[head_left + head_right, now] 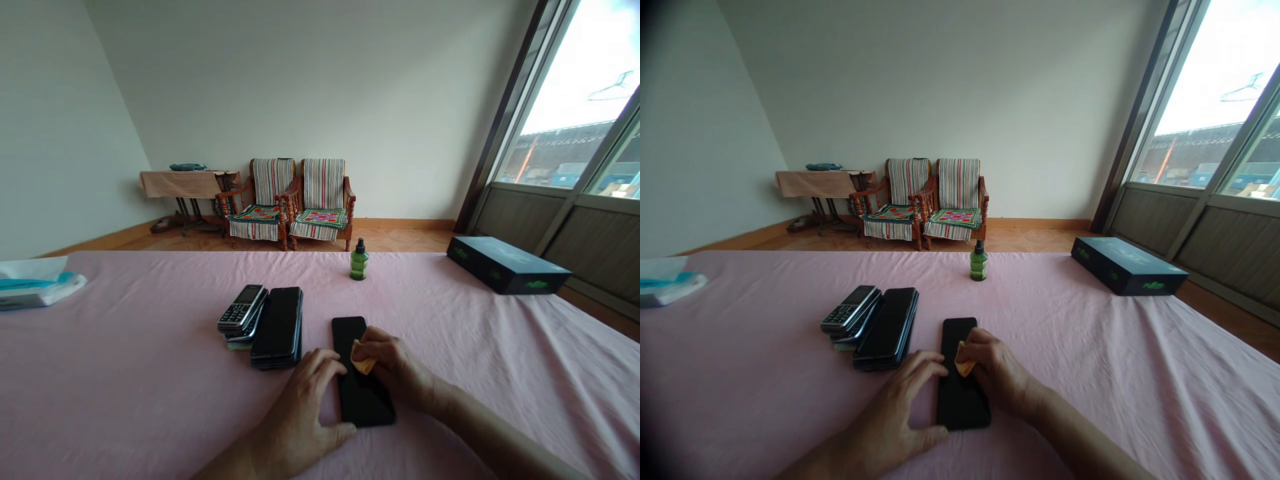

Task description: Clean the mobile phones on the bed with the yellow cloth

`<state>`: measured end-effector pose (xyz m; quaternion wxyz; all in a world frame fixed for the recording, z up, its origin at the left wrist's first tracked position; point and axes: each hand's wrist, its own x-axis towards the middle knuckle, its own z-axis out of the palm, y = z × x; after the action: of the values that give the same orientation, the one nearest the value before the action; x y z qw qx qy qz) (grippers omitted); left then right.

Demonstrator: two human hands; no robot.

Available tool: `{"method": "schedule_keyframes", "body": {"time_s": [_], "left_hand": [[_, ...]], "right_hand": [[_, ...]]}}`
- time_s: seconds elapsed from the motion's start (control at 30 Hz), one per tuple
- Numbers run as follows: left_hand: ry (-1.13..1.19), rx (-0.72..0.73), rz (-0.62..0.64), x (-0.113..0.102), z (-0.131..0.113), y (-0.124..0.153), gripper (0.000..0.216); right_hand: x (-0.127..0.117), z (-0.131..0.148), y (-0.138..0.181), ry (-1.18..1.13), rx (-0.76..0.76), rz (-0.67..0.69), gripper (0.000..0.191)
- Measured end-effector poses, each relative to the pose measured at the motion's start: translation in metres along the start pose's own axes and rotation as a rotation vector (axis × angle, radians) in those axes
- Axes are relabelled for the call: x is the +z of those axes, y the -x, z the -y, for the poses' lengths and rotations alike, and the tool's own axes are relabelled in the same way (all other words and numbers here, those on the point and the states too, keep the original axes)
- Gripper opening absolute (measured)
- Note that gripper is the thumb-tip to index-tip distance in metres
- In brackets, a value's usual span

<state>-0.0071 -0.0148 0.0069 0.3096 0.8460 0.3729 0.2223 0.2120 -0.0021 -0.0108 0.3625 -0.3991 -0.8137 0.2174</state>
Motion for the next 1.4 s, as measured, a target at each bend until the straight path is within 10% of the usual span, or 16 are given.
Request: {"method": "schedule_keyframes", "body": {"time_s": [0.37,0.83,1.4], "left_hand": [[0.069,-0.023,-0.028,0.002,0.000,-0.001,0.063],[0.018,-0.069,0.009,0.001,0.000,0.000,0.061],[0.098,-0.084,-0.144,0.006,-0.002,0.002,0.083]], "right_hand": [[0.002,0.037,0.034,-0.052,0.059,0.128,0.022],[0.018,-0.042,-0.073,0.119,0.062,-0.205,0.023],[0.023,0.011,-0.016,-0.020,-0.039,0.032,0.032]]}}
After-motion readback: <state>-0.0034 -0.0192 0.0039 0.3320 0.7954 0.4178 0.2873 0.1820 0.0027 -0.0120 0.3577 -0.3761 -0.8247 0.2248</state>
